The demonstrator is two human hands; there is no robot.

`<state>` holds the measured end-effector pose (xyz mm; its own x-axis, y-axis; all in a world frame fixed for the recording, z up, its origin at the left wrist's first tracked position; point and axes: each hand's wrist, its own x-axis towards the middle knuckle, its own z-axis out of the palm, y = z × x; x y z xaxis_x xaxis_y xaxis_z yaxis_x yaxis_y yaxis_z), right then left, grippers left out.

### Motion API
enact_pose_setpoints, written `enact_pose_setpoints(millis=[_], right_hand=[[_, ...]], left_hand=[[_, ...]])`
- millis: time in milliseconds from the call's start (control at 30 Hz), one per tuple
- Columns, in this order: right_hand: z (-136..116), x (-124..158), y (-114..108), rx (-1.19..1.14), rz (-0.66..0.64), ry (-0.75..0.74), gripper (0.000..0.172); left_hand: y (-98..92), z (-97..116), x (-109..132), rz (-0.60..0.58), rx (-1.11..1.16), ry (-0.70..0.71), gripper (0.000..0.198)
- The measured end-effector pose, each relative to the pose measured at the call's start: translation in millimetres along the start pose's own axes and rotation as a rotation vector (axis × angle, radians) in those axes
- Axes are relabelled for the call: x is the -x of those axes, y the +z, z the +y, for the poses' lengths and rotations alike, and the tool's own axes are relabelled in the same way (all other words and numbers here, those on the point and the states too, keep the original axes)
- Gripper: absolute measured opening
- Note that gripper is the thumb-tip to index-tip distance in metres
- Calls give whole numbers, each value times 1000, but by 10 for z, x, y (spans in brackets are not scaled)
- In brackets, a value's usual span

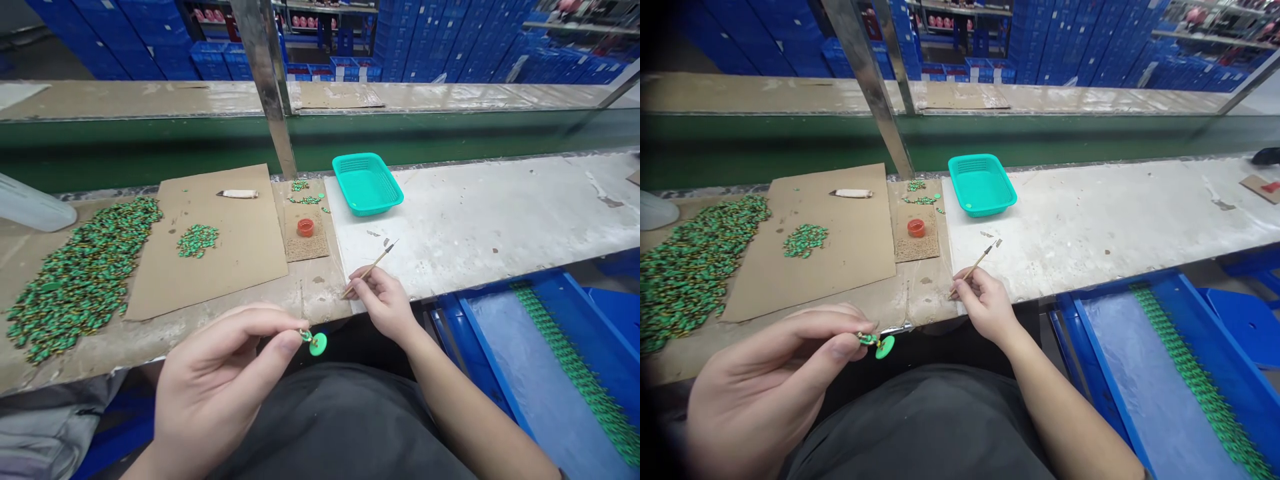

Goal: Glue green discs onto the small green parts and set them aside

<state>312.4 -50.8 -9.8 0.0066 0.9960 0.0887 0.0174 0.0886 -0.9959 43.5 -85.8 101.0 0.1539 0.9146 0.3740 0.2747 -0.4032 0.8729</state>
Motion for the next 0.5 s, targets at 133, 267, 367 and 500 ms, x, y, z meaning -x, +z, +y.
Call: enact_pose_setpoints(millis=[133, 267, 367, 500], right_hand=[[32, -10, 2, -18, -9, -13, 55], [74, -19, -4, -28, -21, -31, 57], [94, -22, -10, -28, -27, -46, 56], [96, -24, -8, -29, -23, -65, 59]], left_hand=[[13, 73, -29, -28, -54, 124, 22], [-25, 207, -4, -63, -181, 301, 26], [-52, 275, 52, -68, -246, 348, 27], [-53, 263, 72, -33, -169, 277, 23]])
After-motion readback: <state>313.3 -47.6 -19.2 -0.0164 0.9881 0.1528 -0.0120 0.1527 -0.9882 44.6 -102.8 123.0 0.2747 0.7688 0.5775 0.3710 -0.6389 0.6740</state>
